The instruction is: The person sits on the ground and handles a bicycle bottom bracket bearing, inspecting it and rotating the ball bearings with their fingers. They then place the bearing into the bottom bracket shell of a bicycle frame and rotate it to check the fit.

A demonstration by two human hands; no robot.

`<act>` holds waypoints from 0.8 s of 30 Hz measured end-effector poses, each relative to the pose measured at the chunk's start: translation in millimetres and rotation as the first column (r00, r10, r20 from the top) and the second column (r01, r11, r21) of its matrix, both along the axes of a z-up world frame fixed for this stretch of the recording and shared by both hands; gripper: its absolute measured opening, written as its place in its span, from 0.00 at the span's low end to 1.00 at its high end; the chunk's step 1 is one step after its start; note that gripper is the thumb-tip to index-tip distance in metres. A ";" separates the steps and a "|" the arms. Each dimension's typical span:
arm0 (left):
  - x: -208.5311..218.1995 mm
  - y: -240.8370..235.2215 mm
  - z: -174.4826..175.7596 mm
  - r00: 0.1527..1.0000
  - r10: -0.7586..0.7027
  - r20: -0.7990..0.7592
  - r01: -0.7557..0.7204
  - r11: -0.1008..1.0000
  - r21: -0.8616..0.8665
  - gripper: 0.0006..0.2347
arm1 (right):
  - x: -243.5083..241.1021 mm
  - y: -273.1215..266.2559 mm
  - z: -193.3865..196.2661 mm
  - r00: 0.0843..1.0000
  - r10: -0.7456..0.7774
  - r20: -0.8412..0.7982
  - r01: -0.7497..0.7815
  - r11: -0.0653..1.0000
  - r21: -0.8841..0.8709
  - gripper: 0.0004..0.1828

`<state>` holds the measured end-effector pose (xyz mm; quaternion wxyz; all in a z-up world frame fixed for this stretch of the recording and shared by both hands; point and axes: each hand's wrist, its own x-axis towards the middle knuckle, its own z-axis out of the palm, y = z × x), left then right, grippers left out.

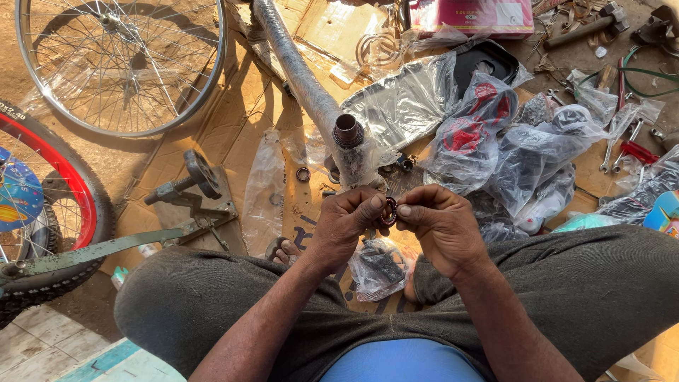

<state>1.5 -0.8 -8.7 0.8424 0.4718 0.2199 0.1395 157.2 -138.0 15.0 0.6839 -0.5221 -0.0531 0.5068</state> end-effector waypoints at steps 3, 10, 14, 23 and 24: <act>-1.1 0.9 -3.0 1.000 -0.030 -0.001 0.030 0.999 -0.031 0.20 | 1.2 -1.5 -2.3 0.999 0.032 -0.028 -0.031 0.999 0.033 0.06; 0.3 -0.7 -8.6 0.997 -0.008 0.078 0.026 0.975 -0.221 0.18 | -0.3 -2.8 1.7 0.999 0.031 -0.038 -0.028 0.996 0.088 0.07; -0.3 -0.5 -8.1 0.990 0.005 0.139 0.036 0.957 -0.288 0.17 | -0.7 -3.2 5.4 0.999 0.033 -0.029 -0.030 0.995 0.095 0.07; 0.0 -0.9 -9.4 0.990 -0.002 0.144 0.047 0.951 -0.307 0.16 | -2.4 -0.9 0.7 0.998 0.023 -0.053 -0.017 0.995 0.101 0.10; 0.0 -0.9 -9.7 0.990 -0.003 0.141 0.047 0.950 -0.310 0.16 | -3.3 -0.1 1.3 0.998 0.017 -0.055 -0.012 0.995 0.095 0.10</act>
